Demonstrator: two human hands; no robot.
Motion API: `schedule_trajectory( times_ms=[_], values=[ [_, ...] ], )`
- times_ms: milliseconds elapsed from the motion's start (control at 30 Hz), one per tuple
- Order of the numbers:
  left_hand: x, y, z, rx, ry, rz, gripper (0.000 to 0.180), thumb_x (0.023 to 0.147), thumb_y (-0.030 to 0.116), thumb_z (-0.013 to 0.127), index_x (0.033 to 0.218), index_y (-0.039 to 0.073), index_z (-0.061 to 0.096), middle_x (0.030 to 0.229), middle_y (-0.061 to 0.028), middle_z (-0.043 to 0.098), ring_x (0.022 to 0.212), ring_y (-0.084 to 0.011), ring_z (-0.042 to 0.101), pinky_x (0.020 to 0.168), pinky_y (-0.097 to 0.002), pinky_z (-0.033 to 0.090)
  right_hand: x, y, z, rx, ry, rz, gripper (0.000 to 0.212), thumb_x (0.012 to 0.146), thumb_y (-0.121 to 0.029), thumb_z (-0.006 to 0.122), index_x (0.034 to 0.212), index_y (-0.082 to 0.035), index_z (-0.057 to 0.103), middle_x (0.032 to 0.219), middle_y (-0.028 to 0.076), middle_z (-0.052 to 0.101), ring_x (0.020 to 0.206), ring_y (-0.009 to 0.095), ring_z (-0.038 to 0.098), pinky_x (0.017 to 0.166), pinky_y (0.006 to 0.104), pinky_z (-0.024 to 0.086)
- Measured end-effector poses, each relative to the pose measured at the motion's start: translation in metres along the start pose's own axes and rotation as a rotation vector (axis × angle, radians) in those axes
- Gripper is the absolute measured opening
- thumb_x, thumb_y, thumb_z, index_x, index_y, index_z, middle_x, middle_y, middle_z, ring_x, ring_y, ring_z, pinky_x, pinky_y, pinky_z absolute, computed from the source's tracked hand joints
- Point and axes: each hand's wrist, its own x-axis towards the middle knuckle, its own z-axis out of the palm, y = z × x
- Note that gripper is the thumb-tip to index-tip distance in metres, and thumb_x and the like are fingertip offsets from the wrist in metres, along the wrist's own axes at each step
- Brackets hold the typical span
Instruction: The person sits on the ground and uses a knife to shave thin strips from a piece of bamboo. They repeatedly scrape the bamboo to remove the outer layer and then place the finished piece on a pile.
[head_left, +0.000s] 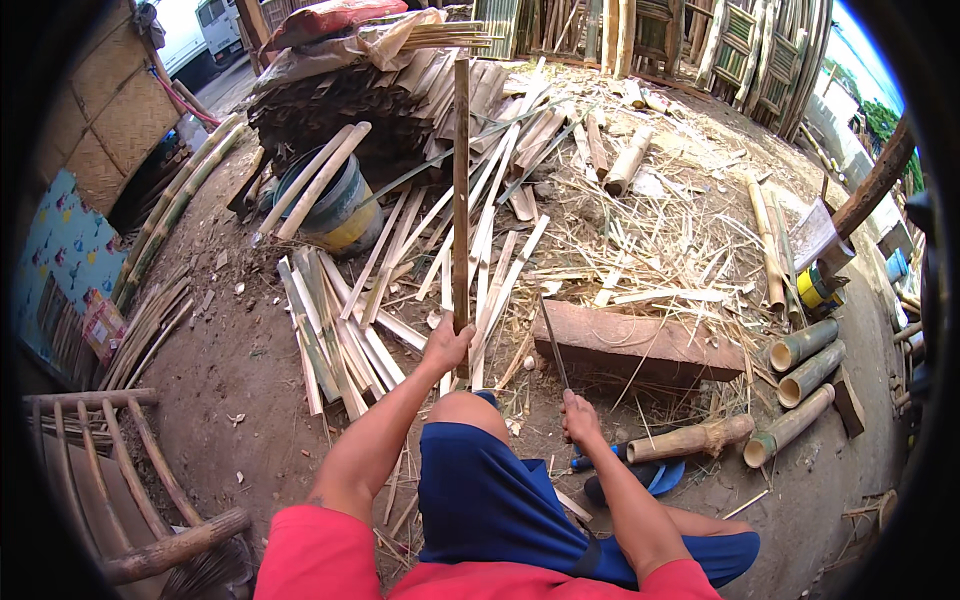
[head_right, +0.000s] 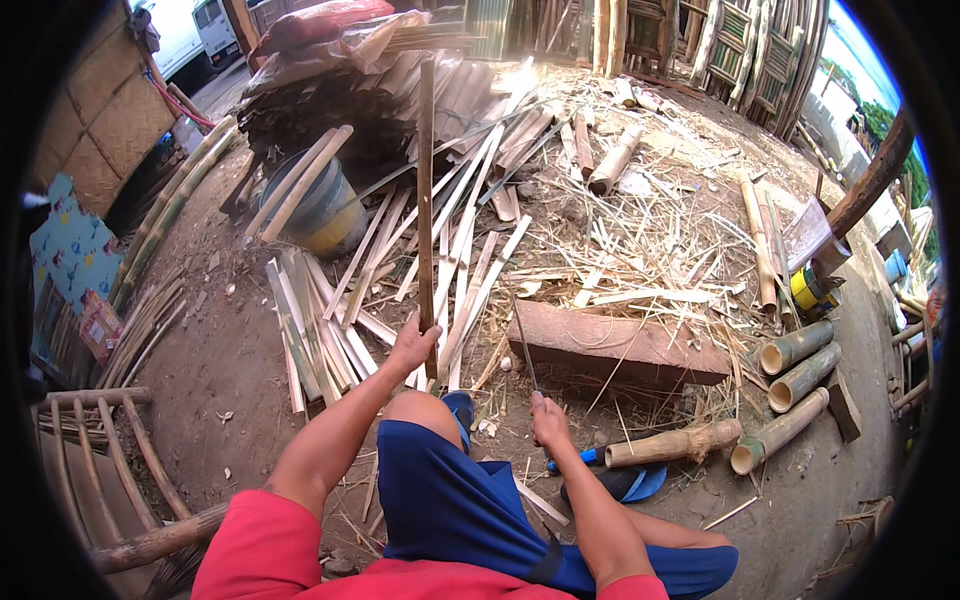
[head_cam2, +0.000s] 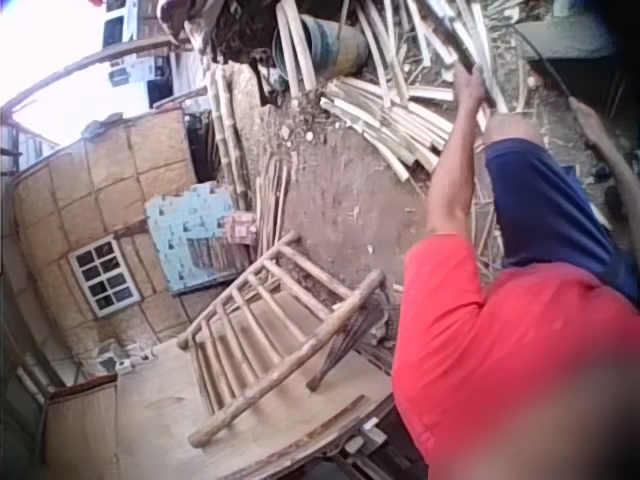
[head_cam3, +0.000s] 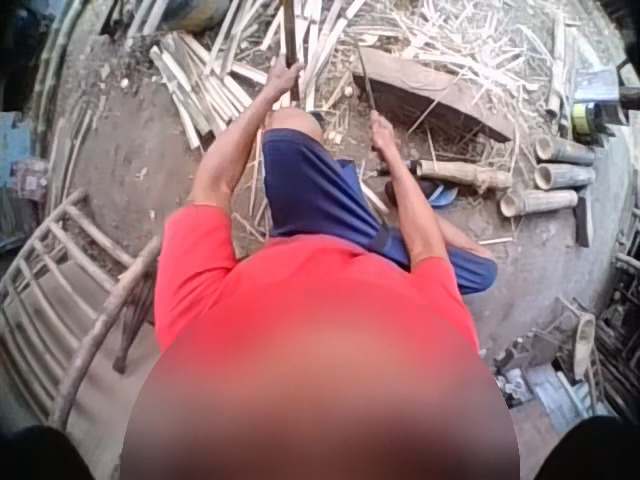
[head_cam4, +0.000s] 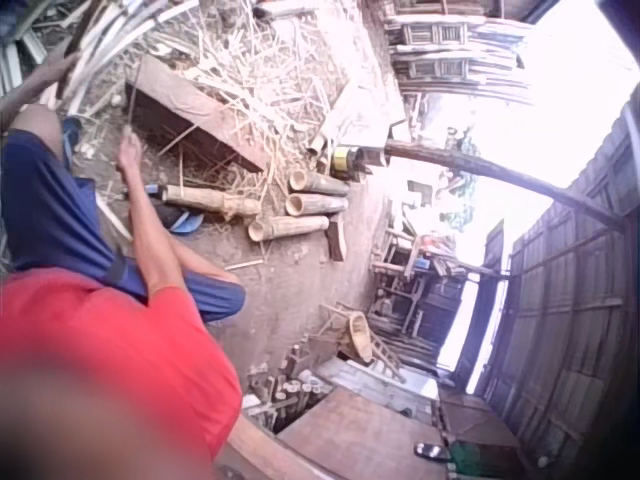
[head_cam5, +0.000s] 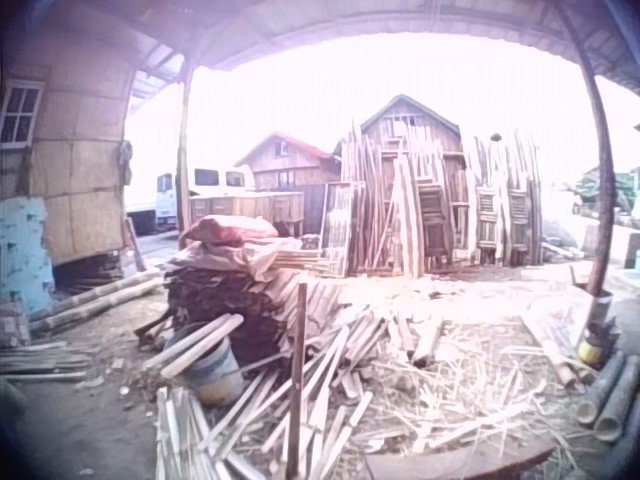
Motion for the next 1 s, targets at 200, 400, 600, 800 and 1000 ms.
schedule_trajectory(
  times_ms=[200,400,600,800,1000],
  values=[
    [-0.051,-0.151,0.000,0.132,0.372,-0.104,0.041,0.081,0.028,0.058,0.107,-0.003,0.057,0.095,-0.0300,0.067,0.092,-0.0473,0.065,0.084,-0.0522,0.050,0.000,-0.021,0.052,-0.162,-0.119,-0.014,0.051,0.104,-0.053,0.041,0.091,-0.005,0.054,0.056,0.003,0.046,0.042,0.015,0.047,0.041,0.0328,0.039],
    [0.004,-0.148,-0.097,0.316,0.326,-0.241,0.049,0.079,0.029,0.062,0.119,0.001,0.062,0.103,-0.0277,0.069,0.100,-0.0430,0.066,0.090,-0.0478,0.051,0.013,-0.032,0.073,-0.154,-0.179,-0.009,0.050,0.104,-0.053,0.042,0.094,-0.006,0.056,0.057,0.002,0.047,0.044,0.013,0.046,0.042,0.0318,0.039],
    [0.049,-0.134,-0.156,0.574,0.337,0.029,0.059,0.078,0.025,0.059,0.133,0.006,0.048,0.101,-0.0288,0.068,0.095,-0.0478,0.065,0.086,-0.0531,0.052,0.027,-0.027,0.071,-0.134,-0.136,0.021,0.049,0.105,-0.051,0.042,0.094,-0.006,0.056,0.057,0.002,0.047,0.044,0.012,0.046,0.042,0.0308,0.038],
    [-0.005,-0.151,-0.105,0.328,0.343,-0.123,0.061,0.078,0.026,0.058,0.136,0.012,0.047,0.108,-0.0267,0.067,0.099,-0.0453,0.065,0.087,-0.0507,0.051,0.029,-0.022,0.077,-0.172,-0.125,0.061,0.050,0.105,-0.051,0.042,0.093,-0.005,0.056,0.058,0.002,0.048,0.044,0.012,0.046,0.042,0.0316,0.038],
    [0.027,-0.159,-0.130,0.341,0.407,-0.160,0.062,0.079,0.026,0.057,0.139,0.015,0.048,0.112,-0.0256,0.067,0.102,-0.0438,0.066,0.090,-0.0504,0.051,0.041,-0.062,0.099,-0.163,-0.255,-0.110,0.049,0.104,-0.052,0.044,0.095,-0.005,0.052,0.060,0.001,0.046,0.046,0.011,0.044,0.042,0.0280,0.037]
  ],
)
